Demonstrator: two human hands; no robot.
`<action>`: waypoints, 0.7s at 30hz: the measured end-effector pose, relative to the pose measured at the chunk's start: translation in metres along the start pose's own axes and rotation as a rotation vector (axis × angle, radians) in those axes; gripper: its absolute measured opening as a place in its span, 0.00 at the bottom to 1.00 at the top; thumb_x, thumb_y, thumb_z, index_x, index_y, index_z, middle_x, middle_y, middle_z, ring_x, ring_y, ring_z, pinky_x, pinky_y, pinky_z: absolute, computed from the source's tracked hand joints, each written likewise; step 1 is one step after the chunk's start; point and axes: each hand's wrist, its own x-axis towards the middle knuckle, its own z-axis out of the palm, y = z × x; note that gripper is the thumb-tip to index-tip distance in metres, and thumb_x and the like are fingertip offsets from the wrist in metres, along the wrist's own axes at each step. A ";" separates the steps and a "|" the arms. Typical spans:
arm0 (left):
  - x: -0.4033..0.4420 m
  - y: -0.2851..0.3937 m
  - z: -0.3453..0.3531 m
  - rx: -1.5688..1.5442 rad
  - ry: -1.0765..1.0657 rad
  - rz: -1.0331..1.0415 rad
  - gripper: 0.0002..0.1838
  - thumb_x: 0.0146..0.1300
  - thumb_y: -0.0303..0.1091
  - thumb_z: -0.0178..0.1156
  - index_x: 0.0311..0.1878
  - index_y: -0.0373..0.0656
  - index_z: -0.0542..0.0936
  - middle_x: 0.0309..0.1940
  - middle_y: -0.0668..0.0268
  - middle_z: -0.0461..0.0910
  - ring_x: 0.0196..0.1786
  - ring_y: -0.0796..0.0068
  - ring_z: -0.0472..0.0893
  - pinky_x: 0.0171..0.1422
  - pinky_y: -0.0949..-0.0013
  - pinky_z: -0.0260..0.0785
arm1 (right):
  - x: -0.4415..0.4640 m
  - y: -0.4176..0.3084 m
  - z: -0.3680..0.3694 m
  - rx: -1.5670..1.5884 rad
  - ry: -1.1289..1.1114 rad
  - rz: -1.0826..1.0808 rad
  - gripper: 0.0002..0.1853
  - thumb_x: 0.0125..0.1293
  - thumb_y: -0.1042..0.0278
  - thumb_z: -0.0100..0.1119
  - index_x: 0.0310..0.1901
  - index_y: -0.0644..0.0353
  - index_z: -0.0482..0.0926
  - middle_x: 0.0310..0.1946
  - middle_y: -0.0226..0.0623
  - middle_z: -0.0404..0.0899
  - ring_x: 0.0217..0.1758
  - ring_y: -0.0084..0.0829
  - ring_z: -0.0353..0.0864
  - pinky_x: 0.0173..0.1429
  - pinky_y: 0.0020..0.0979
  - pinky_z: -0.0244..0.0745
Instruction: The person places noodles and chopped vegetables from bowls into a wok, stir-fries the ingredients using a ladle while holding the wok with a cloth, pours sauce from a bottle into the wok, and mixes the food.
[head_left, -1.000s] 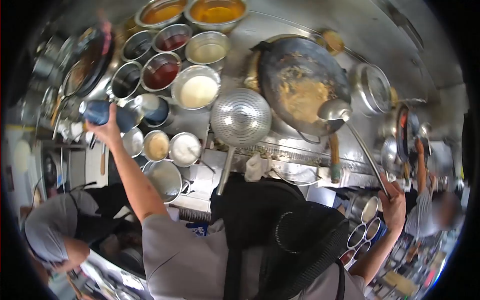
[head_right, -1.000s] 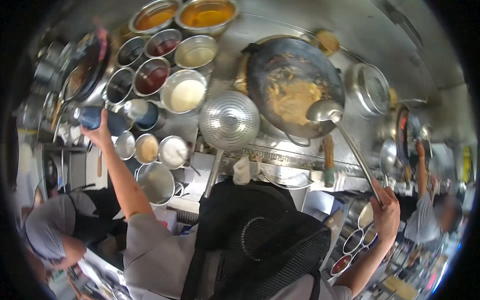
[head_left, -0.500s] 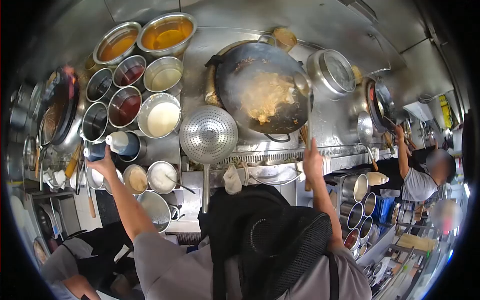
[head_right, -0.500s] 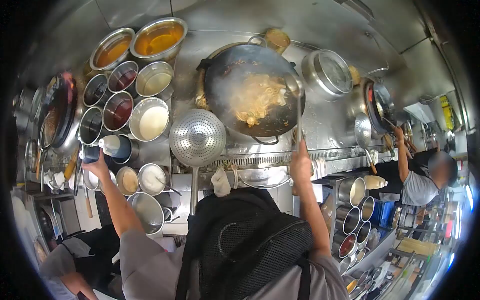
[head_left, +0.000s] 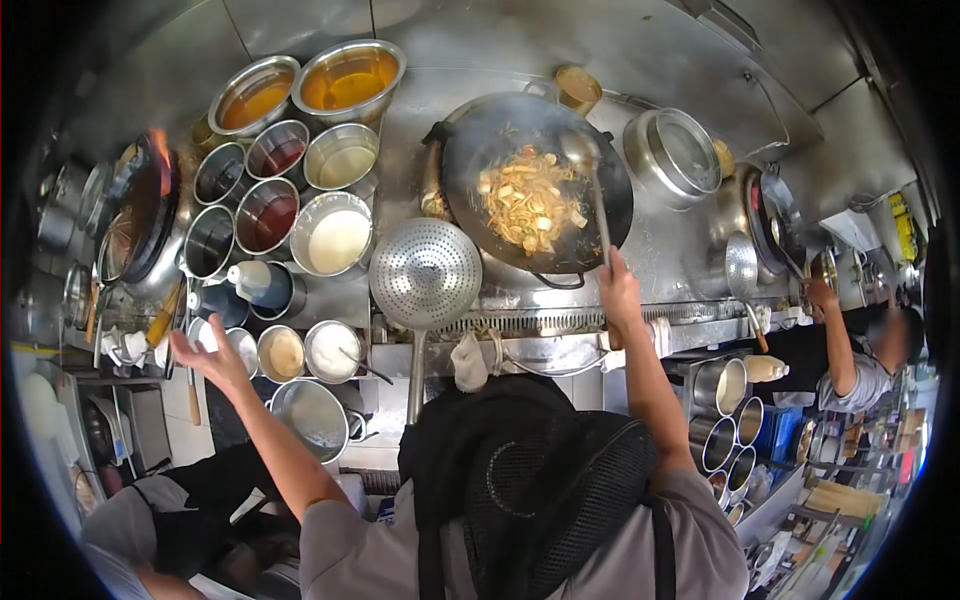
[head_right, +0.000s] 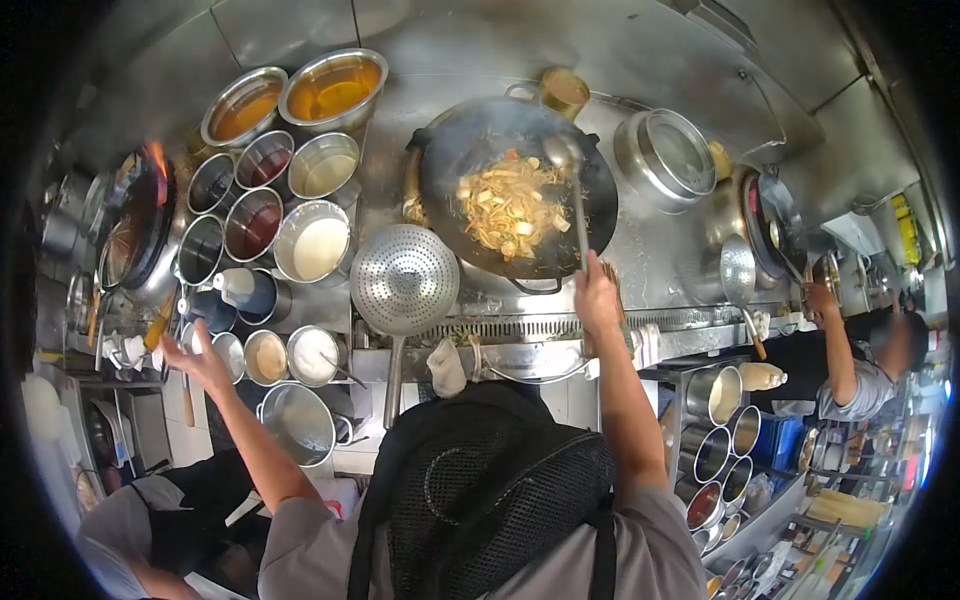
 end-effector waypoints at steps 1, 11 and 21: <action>-0.008 0.007 0.006 -0.008 -0.005 0.015 0.47 0.64 0.43 0.69 0.75 0.35 0.50 0.74 0.48 0.55 0.75 0.52 0.60 0.76 0.48 0.56 | 0.000 -0.012 0.005 -0.012 -0.075 -0.029 0.26 0.69 0.67 0.56 0.66 0.67 0.70 0.48 0.65 0.80 0.53 0.62 0.80 0.56 0.48 0.75; -0.079 0.095 0.008 -0.146 -0.125 0.079 0.32 0.68 0.31 0.63 0.70 0.31 0.61 0.69 0.48 0.63 0.70 0.55 0.67 0.73 0.51 0.63 | -0.031 0.042 -0.101 -0.163 -0.273 -0.277 0.29 0.66 0.71 0.61 0.68 0.41 0.73 0.40 0.54 0.81 0.40 0.57 0.81 0.46 0.49 0.77; -0.223 0.227 0.076 -0.337 -0.702 0.357 0.22 0.59 0.22 0.64 0.57 0.39 0.73 0.62 0.52 0.72 0.69 0.52 0.69 0.73 0.54 0.61 | -0.041 0.085 -0.089 0.105 -0.206 0.090 0.25 0.70 0.69 0.57 0.68 0.59 0.70 0.44 0.59 0.83 0.40 0.47 0.86 0.48 0.41 0.80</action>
